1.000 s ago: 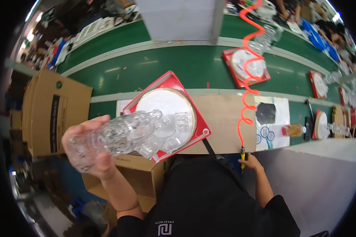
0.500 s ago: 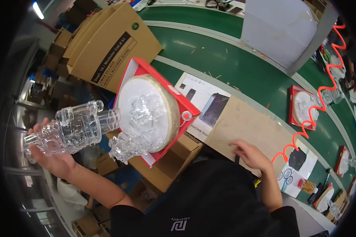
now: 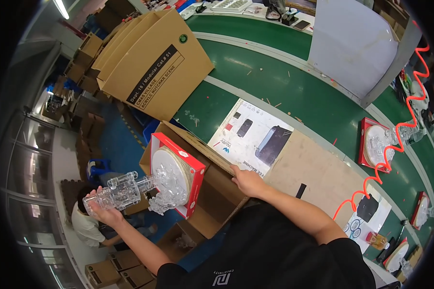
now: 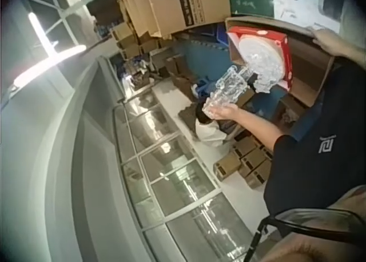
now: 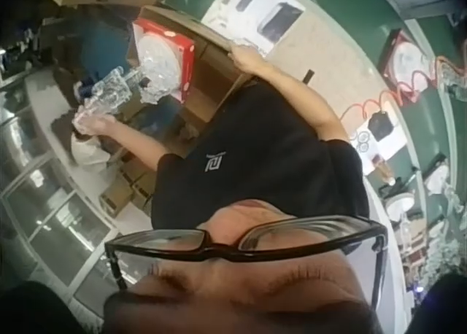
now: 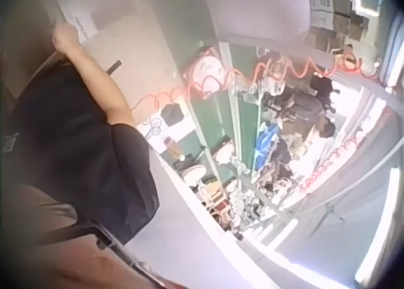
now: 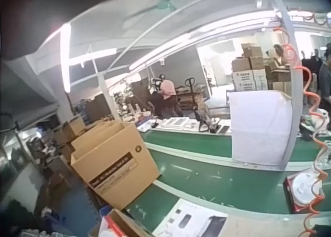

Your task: Cleaning glass pitchers using a compressed air gun and packing them into shipping boxes.

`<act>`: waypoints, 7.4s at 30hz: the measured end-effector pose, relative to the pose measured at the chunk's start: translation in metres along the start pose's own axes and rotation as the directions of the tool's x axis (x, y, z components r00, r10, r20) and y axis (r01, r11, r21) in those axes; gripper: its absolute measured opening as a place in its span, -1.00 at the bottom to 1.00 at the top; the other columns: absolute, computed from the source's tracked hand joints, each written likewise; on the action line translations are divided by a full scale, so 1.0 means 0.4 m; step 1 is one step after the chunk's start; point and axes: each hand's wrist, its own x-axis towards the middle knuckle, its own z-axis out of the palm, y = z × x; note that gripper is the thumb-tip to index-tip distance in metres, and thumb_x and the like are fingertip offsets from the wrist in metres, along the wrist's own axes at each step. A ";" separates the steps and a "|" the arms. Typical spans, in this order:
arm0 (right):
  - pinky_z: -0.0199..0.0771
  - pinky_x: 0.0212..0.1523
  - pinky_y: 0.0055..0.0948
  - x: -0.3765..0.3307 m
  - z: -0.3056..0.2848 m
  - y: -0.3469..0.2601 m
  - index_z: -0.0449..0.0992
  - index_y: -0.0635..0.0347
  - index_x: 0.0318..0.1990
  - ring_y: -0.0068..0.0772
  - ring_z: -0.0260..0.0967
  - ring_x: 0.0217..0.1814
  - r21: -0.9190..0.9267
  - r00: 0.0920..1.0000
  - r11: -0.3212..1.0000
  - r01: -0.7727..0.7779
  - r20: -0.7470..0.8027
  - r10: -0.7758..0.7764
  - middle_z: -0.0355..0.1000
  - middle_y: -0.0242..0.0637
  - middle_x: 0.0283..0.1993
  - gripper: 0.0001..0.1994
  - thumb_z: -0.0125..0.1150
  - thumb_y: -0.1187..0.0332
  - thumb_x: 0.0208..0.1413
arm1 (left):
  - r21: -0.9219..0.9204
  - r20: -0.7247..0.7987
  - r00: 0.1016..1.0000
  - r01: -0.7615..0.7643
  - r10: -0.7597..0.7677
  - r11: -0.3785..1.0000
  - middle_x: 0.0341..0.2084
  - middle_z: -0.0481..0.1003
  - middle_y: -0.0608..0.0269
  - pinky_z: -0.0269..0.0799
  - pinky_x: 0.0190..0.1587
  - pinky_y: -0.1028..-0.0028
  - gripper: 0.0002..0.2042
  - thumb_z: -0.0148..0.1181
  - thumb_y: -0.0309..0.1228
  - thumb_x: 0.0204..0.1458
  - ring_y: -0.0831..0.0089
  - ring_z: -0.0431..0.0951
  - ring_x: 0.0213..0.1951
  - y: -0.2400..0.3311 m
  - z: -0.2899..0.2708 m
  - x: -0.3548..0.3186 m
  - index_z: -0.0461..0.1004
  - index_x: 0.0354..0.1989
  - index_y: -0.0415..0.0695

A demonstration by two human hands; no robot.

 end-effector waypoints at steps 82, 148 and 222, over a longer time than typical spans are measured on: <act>0.25 0.23 -0.30 -0.580 -1.034 0.787 0.24 0.40 0.16 -0.21 0.28 0.18 -0.123 0.197 0.899 -0.420 -0.980 -0.041 0.26 -0.03 0.17 -0.39 0.42 0.33 0.04 | 0.695 0.337 0.872 0.023 -0.354 0.719 0.14 0.32 -0.02 0.17 0.26 0.29 -0.56 0.13 -0.27 0.20 0.14 0.31 0.21 -0.375 0.217 -0.301 0.28 0.17 -0.23; 0.53 -0.20 -0.34 -0.730 0.072 0.420 0.56 0.25 -0.17 -0.24 0.57 -0.28 0.617 0.325 0.585 -0.526 -0.489 0.809 0.58 -0.14 -0.30 -0.79 0.27 0.35 0.08 | -0.085 0.995 -0.003 0.525 0.102 0.847 -0.11 0.47 0.17 0.42 0.03 0.45 -0.43 0.43 -0.62 -0.20 0.43 0.49 -0.04 0.021 0.951 -0.930 0.30 0.03 -0.19; 0.44 -0.38 -0.08 -0.835 -0.032 0.430 0.34 0.20 -0.14 0.05 0.52 -0.30 -0.148 0.743 0.734 -0.663 -0.258 0.618 0.54 -0.09 -0.35 -0.83 -0.04 0.38 0.15 | -0.160 0.976 -0.034 0.558 0.215 0.814 -0.10 0.43 0.07 0.35 0.11 0.33 -0.39 0.41 -0.55 -0.12 0.29 0.44 0.02 -0.019 0.956 -0.928 0.20 0.11 -0.19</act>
